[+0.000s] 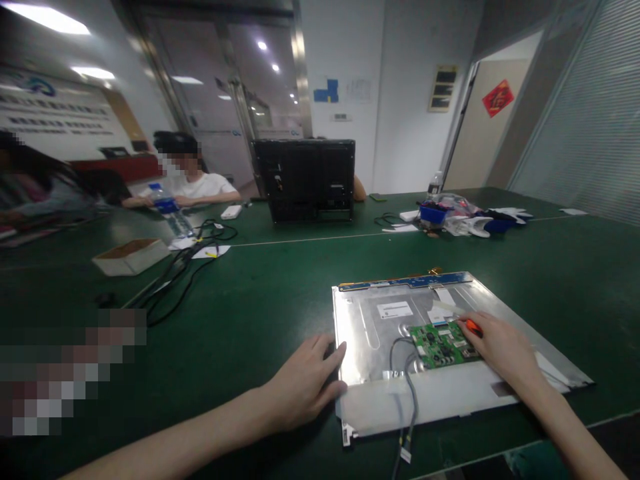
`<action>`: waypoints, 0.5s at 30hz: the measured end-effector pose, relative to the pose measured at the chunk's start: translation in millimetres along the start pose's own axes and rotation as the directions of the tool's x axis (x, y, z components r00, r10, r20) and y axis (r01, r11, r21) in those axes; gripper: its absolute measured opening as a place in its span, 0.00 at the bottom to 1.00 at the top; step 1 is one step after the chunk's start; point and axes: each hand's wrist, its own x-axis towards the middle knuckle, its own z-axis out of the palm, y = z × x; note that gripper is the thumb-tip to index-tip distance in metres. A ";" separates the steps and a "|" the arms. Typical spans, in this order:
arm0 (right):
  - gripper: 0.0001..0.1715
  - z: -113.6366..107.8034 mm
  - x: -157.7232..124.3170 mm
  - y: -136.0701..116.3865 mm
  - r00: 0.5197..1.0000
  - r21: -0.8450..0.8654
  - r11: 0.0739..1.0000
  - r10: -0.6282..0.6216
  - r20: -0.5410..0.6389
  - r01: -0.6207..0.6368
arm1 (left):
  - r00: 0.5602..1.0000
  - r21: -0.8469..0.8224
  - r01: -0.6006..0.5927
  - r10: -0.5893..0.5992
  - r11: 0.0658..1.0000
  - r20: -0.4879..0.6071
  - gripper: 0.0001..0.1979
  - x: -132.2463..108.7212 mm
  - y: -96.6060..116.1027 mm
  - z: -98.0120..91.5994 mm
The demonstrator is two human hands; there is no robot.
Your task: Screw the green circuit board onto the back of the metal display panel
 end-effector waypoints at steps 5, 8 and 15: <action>0.25 -4.6 6.6 8.6 0.996 -0.030 0.999 0.020 0.092 -0.017 | 1.000 0.057 -0.008 0.007 0.998 0.015 0.31 8.6 4.1 1.2; 0.21 -6.6 10.1 12.5 0.996 -0.085 0.996 0.039 0.075 -0.032 | 1.000 0.064 -0.021 0.021 0.998 0.002 0.31 15.8 7.2 3.1; 0.22 -19.7 19.6 13.2 0.997 -0.109 0.991 -0.079 0.007 0.079 | 0.996 0.100 -0.070 0.075 0.993 -0.053 0.32 35.1 12.9 12.4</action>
